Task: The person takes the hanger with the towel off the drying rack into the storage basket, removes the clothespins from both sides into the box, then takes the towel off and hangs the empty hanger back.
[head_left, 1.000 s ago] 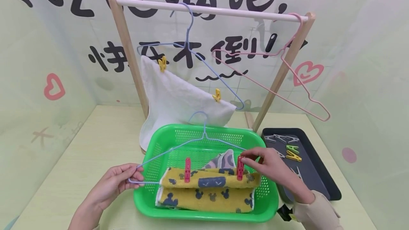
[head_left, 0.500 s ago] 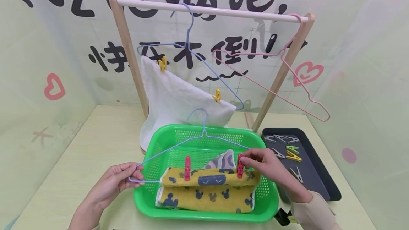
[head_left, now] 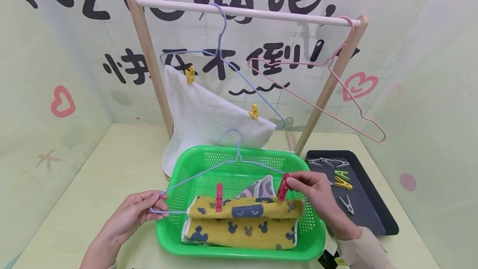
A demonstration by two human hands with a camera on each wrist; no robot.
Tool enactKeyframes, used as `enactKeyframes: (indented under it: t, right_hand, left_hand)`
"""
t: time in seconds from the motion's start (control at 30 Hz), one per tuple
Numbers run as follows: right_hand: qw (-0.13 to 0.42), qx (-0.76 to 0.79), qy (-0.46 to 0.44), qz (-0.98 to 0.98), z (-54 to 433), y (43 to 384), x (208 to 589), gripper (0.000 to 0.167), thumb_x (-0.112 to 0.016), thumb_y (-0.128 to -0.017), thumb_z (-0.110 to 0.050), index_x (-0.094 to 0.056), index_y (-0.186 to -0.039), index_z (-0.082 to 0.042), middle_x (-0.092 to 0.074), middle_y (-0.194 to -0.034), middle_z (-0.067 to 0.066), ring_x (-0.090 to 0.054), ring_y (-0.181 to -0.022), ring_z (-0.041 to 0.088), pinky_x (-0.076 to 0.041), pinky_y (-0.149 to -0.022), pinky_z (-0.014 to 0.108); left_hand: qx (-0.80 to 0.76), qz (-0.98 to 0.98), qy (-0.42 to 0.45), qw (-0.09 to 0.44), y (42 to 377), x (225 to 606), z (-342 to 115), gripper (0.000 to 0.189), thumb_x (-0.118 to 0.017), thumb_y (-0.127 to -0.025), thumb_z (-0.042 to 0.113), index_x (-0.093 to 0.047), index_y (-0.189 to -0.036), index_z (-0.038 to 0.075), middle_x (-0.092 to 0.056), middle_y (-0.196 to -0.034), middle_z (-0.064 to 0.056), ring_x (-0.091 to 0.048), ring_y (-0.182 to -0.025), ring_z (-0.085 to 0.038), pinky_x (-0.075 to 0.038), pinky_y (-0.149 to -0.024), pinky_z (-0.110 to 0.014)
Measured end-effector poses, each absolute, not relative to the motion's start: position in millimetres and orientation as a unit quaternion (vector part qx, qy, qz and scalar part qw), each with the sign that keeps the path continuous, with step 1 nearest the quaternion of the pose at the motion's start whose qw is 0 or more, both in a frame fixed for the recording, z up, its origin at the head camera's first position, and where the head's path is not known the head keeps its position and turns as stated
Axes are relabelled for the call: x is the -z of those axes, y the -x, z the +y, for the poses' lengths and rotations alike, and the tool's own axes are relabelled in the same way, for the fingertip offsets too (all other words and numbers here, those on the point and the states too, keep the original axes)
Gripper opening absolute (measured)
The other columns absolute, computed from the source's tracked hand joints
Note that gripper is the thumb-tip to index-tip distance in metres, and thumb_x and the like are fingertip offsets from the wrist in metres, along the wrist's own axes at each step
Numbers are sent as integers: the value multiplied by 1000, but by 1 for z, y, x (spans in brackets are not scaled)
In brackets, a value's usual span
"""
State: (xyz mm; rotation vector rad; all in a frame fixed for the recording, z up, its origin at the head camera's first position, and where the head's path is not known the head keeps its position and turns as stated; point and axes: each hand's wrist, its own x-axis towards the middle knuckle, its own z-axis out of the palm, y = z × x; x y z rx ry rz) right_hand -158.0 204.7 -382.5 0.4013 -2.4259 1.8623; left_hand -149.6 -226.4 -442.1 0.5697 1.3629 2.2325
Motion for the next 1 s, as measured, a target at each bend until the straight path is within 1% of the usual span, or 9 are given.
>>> enactKeyframes:
  t: [0.1,0.2,0.3,0.43,0.6,0.7,0.77,0.83,1.0]
  right_hand:
    - [58,-605,-131,-784,209,158,382,14,-61,-89,1,-65,-94,12,-67,-78,-6,-61,-68,7,-56,-62,22]
    - [75,-613,-122,-777,217,157,379,8,-61,-89,1,-65,-92,8,-66,-77,-5,-59,-67,9,-54,-60,21]
    - [95,-611,-108,-779,229,157,375,7,-61,-88,2,-65,-93,5,-67,-79,-4,-60,-69,11,-55,-61,20]
    - [127,-559,-87,-815,250,157,371,13,-64,-87,1,-64,-98,8,-67,-82,-5,-62,-72,10,-56,-63,19]
    - [130,-483,-30,-866,279,156,375,21,-66,-88,-9,-63,-102,7,-65,-80,-11,-60,-70,5,-55,-62,16]
    - [130,-460,4,-878,295,157,380,24,-67,-88,-12,-63,-102,7,-64,-78,-15,-60,-68,3,-54,-61,15]
    - [131,-448,21,-884,304,158,385,25,-68,-88,-13,-64,-102,8,-64,-76,-15,-60,-66,3,-53,-59,14]
    - [129,-432,33,-892,312,159,389,27,-68,-88,-15,-64,-101,8,-65,-76,-12,-58,-65,3,-52,-57,15]
    - [113,-380,53,-916,329,161,398,28,-69,-87,-18,-66,-98,8,-67,-76,8,-55,-61,3,-49,-53,16]
  left_hand:
    - [-811,496,-205,231,150,442,-226,40,-27,-102,0,-65,-111,3,-70,-94,-5,-68,-87,-17,-56,-78,-26]
    - [-812,496,-203,230,150,443,-226,40,-27,-102,0,-66,-111,3,-70,-94,-5,-68,-87,-17,-56,-78,-25]
    - [-813,495,-203,229,150,443,-226,40,-27,-102,0,-66,-111,3,-70,-94,-5,-69,-87,-17,-56,-78,-26]
    - [-813,495,-203,230,151,444,-226,40,-27,-102,-1,-66,-111,3,-70,-94,-5,-69,-87,-17,-56,-78,-26]
    - [-812,497,-202,229,151,445,-227,41,-26,-102,-1,-66,-111,4,-70,-94,-5,-68,-86,-16,-56,-78,-26]
    - [-811,498,-203,228,152,445,-227,41,-26,-102,-1,-66,-111,4,-70,-94,-5,-68,-86,-16,-56,-78,-26]
    - [-811,499,-202,228,152,445,-227,41,-26,-102,-1,-66,-111,4,-70,-94,-5,-68,-86,-16,-56,-78,-26]
    - [-811,499,-202,228,152,445,-227,41,-26,-102,-1,-66,-111,4,-70,-94,-5,-68,-85,-16,-56,-78,-26]
    - [-812,497,-203,229,153,445,-227,41,-26,-102,-2,-66,-111,4,-70,-94,-4,-68,-86,-15,-56,-78,-26]
